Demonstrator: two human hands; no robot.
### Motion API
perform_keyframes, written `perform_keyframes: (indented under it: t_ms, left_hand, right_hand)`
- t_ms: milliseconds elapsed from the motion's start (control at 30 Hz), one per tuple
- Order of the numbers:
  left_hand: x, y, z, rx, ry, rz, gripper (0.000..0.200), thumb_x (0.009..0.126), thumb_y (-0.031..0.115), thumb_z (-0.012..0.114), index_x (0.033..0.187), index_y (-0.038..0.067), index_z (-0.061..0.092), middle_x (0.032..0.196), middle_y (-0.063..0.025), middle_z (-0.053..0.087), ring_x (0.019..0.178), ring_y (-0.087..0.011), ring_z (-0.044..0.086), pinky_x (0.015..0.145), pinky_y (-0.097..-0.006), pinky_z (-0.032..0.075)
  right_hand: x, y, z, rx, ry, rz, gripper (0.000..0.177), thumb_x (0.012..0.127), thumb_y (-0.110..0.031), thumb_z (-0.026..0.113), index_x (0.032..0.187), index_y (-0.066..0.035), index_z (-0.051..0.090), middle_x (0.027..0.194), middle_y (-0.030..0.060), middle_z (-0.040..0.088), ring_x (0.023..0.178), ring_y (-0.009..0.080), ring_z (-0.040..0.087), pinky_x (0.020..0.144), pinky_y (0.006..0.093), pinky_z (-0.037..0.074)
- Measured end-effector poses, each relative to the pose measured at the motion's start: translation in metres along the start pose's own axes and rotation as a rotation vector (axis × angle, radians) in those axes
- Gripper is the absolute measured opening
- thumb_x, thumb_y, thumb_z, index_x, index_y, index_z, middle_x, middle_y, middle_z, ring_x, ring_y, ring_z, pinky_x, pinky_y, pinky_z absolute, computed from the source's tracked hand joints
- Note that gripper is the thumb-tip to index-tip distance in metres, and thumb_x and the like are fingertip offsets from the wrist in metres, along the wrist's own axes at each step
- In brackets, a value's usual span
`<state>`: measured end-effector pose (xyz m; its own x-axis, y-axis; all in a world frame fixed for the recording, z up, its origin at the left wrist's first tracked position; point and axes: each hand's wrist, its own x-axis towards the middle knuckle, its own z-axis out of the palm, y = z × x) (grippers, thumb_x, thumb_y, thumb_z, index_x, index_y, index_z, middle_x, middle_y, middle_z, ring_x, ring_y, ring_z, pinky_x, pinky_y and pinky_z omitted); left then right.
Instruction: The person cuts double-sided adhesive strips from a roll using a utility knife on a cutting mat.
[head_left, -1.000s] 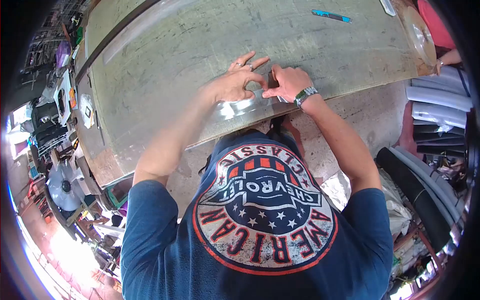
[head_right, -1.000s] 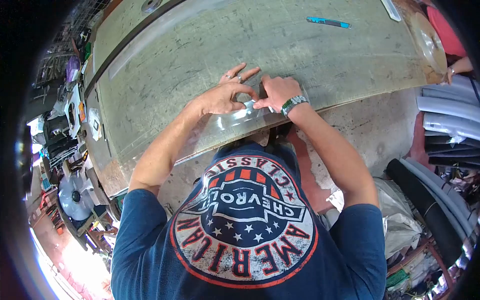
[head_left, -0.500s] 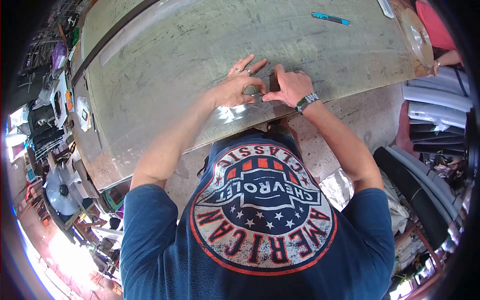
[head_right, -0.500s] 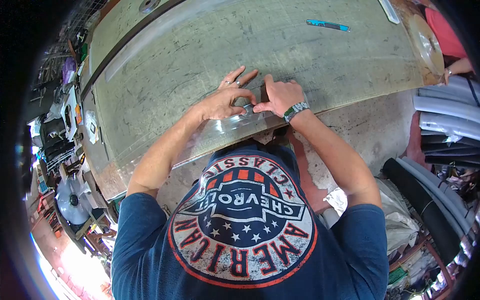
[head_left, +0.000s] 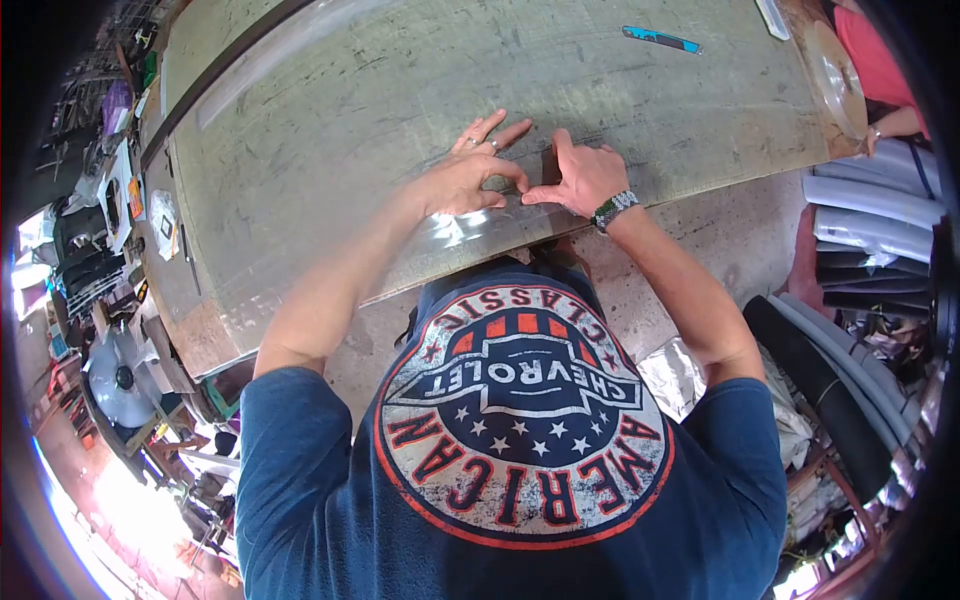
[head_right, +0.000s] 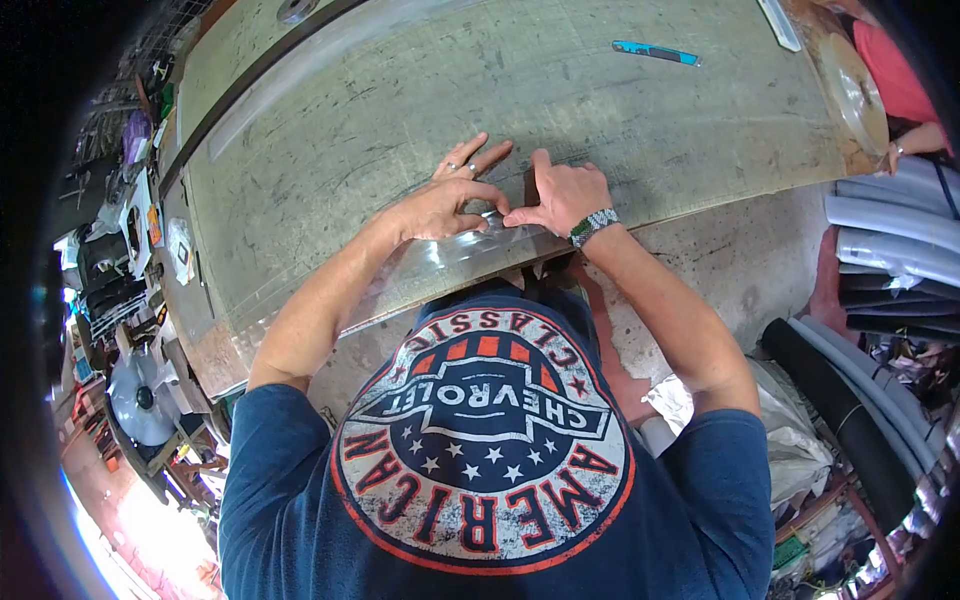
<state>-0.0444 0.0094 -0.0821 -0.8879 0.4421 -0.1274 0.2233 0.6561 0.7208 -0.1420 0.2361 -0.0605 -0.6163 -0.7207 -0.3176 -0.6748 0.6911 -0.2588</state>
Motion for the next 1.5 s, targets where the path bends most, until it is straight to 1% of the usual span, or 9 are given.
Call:
perform_keyframes:
  t_ms: [300,600,733,833,967,1067,1200,1400,1500]
  left_hand:
    - [0.001,0.001,-0.004,0.015,-0.020,-0.012,0.042,0.077,0.012,0.083,0.115,0.027,0.076,0.174,-0.0038,0.017,0.160,-0.0394,0.001,0.128,-0.0610,0.010]
    - [0.001,0.010,-0.006,0.016,-0.016,-0.060,0.043,0.074,0.013,0.086,0.113,0.029,0.078,0.173,0.0012,0.020,0.160,-0.0352,0.003,0.129,-0.0584,0.015]
    - [0.003,0.012,-0.008,0.012,-0.024,-0.104,0.042,0.073,0.013,0.086,0.111,0.029,0.079,0.173,0.0028,0.022,0.161,-0.0330,0.005,0.130,-0.0554,0.017]
    - [0.004,0.015,-0.009,0.025,-0.027,-0.114,0.042,0.073,0.011,0.086,0.111,0.028,0.079,0.172,0.0022,0.023,0.161,-0.0322,0.007,0.130,-0.0539,0.019]
    - [0.003,0.015,-0.006,0.029,-0.003,-0.113,0.043,0.072,0.011,0.087,0.110,0.028,0.079,0.172,0.0027,0.024,0.161,-0.0316,0.008,0.129,-0.0533,0.021]
    - [0.003,0.016,-0.007,0.031,0.003,-0.108,0.044,0.071,0.011,0.088,0.110,0.028,0.079,0.172,0.0037,0.024,0.161,-0.0312,0.008,0.128,-0.0528,0.023]
    - [0.005,0.014,-0.007,0.046,-0.001,-0.104,0.045,0.070,0.011,0.088,0.111,0.029,0.079,0.172,0.0040,0.025,0.160,-0.0313,0.008,0.128,-0.0528,0.023]
    - [0.000,0.011,-0.003,0.027,0.016,-0.098,0.047,0.070,0.011,0.088,0.111,0.029,0.079,0.172,0.0028,0.025,0.160,-0.0321,0.008,0.128,-0.0536,0.022]
    - [0.000,0.006,-0.001,0.040,0.029,-0.061,0.045,0.071,0.013,0.088,0.112,0.029,0.079,0.172,0.0020,0.025,0.160,-0.0330,0.008,0.128,-0.0547,0.021]
  right_hand:
    - [-0.001,0.011,0.006,-0.022,0.096,-0.097,0.102,0.066,-0.088,0.068,0.116,-0.001,0.052,0.076,0.0162,0.072,0.077,0.0374,0.073,0.077,0.0518,0.054]
    - [0.018,0.087,-0.041,0.189,0.169,0.090,0.063,0.088,-0.062,0.069,0.116,-0.006,0.061,0.090,0.0182,0.074,0.085,0.0392,0.072,0.084,0.0504,0.053]
    - [0.090,0.201,-0.046,-0.164,0.789,-0.170,0.035,0.104,-0.034,0.055,0.125,-0.008,0.065,0.126,0.0200,0.066,0.108,0.0392,0.065,0.092,0.0493,0.053]
    - [0.110,0.245,-0.042,-0.275,0.689,-0.121,0.032,0.103,-0.027,0.057,0.130,-0.011,0.064,0.131,0.0150,0.063,0.109,0.0398,0.063,0.095,0.0473,0.053]
    - [0.119,0.258,-0.052,0.014,0.504,-0.091,0.024,0.099,-0.017,0.064,0.122,-0.012,0.063,0.126,0.0147,0.063,0.103,0.0411,0.063,0.090,0.0498,0.053]
    - [0.124,0.267,-0.061,0.031,0.388,-0.100,0.016,0.098,-0.017,0.067,0.110,-0.009,0.062,0.114,0.0167,0.066,0.098,0.0430,0.063,0.083,0.0522,0.051]
    - [0.102,0.247,-0.070,0.250,0.320,0.009,0.021,0.096,-0.023,0.073,0.103,-0.006,0.061,0.081,0.0091,0.064,0.078,0.0255,0.063,0.069,0.0372,0.049]
    - [0.027,0.169,-0.060,0.971,0.397,0.090,0.037,0.101,-0.039,0.069,0.098,-0.002,0.066,0.077,-0.0031,0.057,0.066,0.0078,0.052,0.059,0.0255,0.042]
    - [0.017,0.165,-0.034,0.836,0.536,0.261,0.051,0.104,-0.050,0.057,0.103,-0.002,0.072,0.078,0.0010,0.065,0.065,0.0110,0.060,0.062,0.0275,0.049]
